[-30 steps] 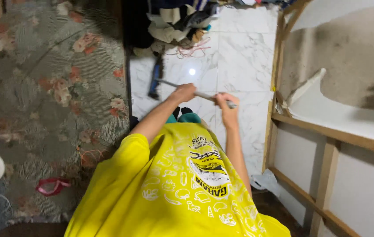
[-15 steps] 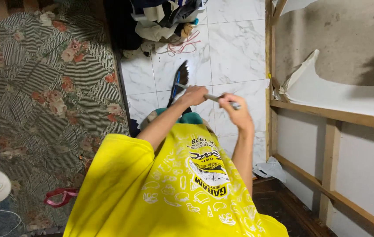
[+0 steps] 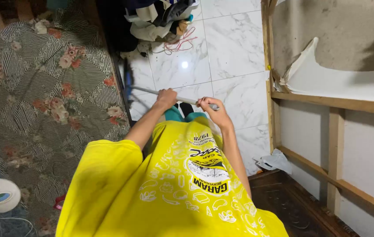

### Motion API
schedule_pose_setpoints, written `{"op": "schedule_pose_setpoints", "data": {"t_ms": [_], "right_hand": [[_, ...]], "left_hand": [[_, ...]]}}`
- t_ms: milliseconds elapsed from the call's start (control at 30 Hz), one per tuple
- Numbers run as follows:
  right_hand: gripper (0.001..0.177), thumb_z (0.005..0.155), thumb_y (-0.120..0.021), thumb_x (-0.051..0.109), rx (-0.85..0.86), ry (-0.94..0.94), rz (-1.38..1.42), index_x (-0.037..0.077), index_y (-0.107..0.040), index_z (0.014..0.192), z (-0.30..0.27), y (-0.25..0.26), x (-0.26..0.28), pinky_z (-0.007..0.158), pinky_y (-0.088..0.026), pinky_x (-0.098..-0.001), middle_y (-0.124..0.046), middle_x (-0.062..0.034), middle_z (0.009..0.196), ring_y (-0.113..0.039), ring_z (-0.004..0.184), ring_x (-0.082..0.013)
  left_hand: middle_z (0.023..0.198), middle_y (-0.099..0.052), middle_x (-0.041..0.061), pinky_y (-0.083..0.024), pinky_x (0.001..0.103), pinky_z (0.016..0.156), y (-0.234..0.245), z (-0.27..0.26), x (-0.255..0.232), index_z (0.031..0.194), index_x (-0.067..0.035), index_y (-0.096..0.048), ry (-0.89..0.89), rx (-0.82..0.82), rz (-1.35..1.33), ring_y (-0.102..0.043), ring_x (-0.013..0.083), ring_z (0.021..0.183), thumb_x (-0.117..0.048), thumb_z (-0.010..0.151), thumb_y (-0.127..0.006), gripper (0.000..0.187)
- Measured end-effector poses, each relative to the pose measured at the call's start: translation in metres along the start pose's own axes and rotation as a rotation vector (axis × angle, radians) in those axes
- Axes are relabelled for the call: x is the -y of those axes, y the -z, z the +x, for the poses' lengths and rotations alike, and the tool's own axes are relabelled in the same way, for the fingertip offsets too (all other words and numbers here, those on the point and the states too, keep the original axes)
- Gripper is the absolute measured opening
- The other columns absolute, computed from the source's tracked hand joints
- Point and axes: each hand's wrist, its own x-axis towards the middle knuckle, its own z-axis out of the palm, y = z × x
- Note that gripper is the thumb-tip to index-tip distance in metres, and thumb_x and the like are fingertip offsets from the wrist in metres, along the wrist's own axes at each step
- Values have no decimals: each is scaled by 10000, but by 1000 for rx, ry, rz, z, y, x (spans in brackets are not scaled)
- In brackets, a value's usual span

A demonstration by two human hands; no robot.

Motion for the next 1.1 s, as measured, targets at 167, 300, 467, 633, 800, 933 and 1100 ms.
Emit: {"op": "schedule_pose_setpoints", "data": {"t_ms": [167,300,467,633,800,933,1100], "right_hand": [[257,1012,-647,122,23,-71,-235,-1,-577,798,-1,7,60,761,-447,-280,-618,-31,842,-539,847,-117],[254,1000,-650,105,70,5,-223,3,-537,797,-1,17,95,825,-460,-310,-573,-41,834,-547,879,-141],[313,1057,-627,114,53,93,-10,13,-541,774,7,29,73,934,-498,-353,-577,-57,822,-583,892,-172],[291,1070,-585,153,-79,20,30,-4,-642,832,16,11,15,963,-512,-329,-678,-54,856,-621,884,-150],[248,1038,-610,185,-136,-97,-39,-16,-741,974,18,26,-27,746,-470,-265,-695,-12,854,-566,786,-97],[276,1062,-612,194,-38,-90,-142,-13,-725,918,13,62,20,729,-459,-263,-661,-12,821,-547,778,-94],[323,1049,-642,156,170,19,-215,17,-540,776,-5,122,91,830,-482,-296,-625,-31,860,-565,876,-130]], "left_hand": [[1098,-697,180,-530,521,928,12,21,-52,965,-80,-733,-162,-156,-162,-677,383,1061,-288,871,-700,231],[1114,-698,137,-546,530,869,62,6,-88,988,-104,-700,-254,-28,-275,-674,391,1040,-272,893,-656,198],[1120,-703,143,-536,540,878,59,2,-74,1004,-102,-701,-271,-92,-268,-676,389,1048,-286,886,-672,221],[1100,-727,170,-535,535,915,6,-1,-20,1012,-119,-745,-82,-7,-194,-682,389,1065,-291,873,-683,230],[1142,-712,196,-555,515,924,-15,23,-17,1028,-79,-747,127,87,-256,-686,389,1084,-242,858,-699,240],[1123,-701,222,-539,511,927,-17,36,-66,984,-58,-742,67,-43,-352,-658,414,1085,-253,868,-700,231],[1054,-718,201,-536,539,868,34,36,-151,959,-79,-717,-56,-128,-494,-670,424,1033,-274,885,-682,211]]}}
